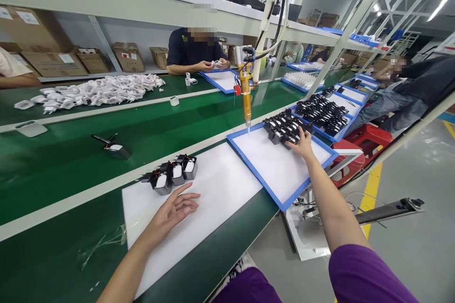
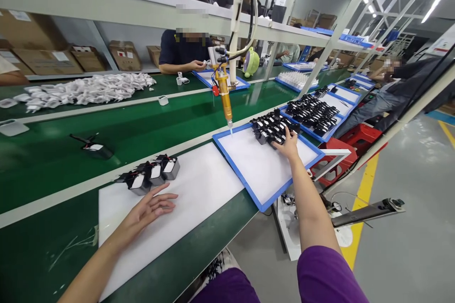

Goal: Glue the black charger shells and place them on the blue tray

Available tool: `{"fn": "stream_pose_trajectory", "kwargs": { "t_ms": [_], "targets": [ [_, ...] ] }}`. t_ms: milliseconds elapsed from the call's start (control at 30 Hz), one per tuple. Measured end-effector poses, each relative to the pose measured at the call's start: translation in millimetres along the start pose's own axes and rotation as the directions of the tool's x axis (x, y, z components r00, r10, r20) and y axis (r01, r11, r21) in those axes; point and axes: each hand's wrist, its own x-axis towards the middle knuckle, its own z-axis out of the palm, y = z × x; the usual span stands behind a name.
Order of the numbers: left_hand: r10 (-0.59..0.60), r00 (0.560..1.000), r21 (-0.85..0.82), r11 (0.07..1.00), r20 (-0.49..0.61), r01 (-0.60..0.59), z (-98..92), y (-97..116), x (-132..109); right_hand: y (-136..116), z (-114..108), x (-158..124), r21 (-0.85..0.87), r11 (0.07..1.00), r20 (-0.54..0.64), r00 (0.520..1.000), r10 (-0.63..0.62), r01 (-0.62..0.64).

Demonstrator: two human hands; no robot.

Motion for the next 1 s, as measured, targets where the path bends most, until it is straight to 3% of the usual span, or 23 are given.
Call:
{"fn": "stream_pose_trajectory", "kwargs": {
  "t_ms": [167, 300, 367, 433, 500, 533, 600, 667, 733, 867, 1000],
  "targets": [
    [-0.003, 1.0, -0.004, 1.0, 0.005, 0.003, 2.5, 2.9, 0.8, -19.0, -3.0, -11.2, -0.113, 0.991, -0.011, 0.997, 0.072, -0.073],
    [0.017, 0.999, -0.005, 1.0, -0.052, -0.017, 13.5, 3.1, -0.9, -48.5, -23.1, -28.8, -0.149, 0.982, -0.016, 0.994, 0.112, -0.113],
    [0.038, 0.992, 0.081, 0.996, -0.12, -0.028, 17.2, 2.8, -1.2, -67.8, -36.1, -45.6, -0.146, 0.985, 0.001, 0.995, 0.098, -0.097],
    [0.066, 0.969, 0.275, 0.962, -0.237, 0.002, 16.4, 3.6, -2.1, -92.5, -44.8, -71.2, -0.093, 0.995, 0.142, 0.989, 0.039, -0.026],
    [0.096, 0.916, 0.412, 0.907, -0.389, 0.08, 10.7, 5.2, -5.1, -124.8, -43.9, -104.6, 0.022, 0.996, 0.296, 0.951, -0.092, 0.09],
    [0.11, 0.877, 0.446, 0.886, -0.467, 0.126, 6.5, 6.1, -7.3, -143.6, -38.7, -122.6, 0.113, 0.981, 0.373, 0.908, -0.189, 0.158],
    [0.14, 0.791, 0.482, 0.85, -0.595, 0.212, -2.9, 7.3, -12.2, -184.0, -18.2, -155.8, 0.373, 0.9, 0.498, 0.769, -0.4, 0.227],
    [0.167, 0.723, 0.507, 0.815, -0.67, 0.281, -10.8, 7.2, -15.9, -222.8, 13.2, -179.9, 0.436, 0.863, 0.536, 0.697, -0.476, 0.254],
    [0.182, 0.695, 0.522, 0.792, -0.696, 0.315, -15.1, 6.2, -17.2, -254.3, 48.9, -192.3, 0.45, 0.85, 0.554, 0.66, -0.507, 0.275],
    [0.175, 0.724, 0.53, 0.794, -0.667, 0.297, -14.5, 3.5, -14.4, -288.4, 103.4, -194.3, 0.455, 0.843, 0.572, 0.631, -0.523, 0.286],
    [0.124, 0.782, 0.473, 0.849, -0.611, 0.235, -13.6, 0.7, -11.9, -294.3, 120.4, -188.8, 0.48, 0.831, 0.567, 0.623, -0.539, 0.281]
  ]
}}
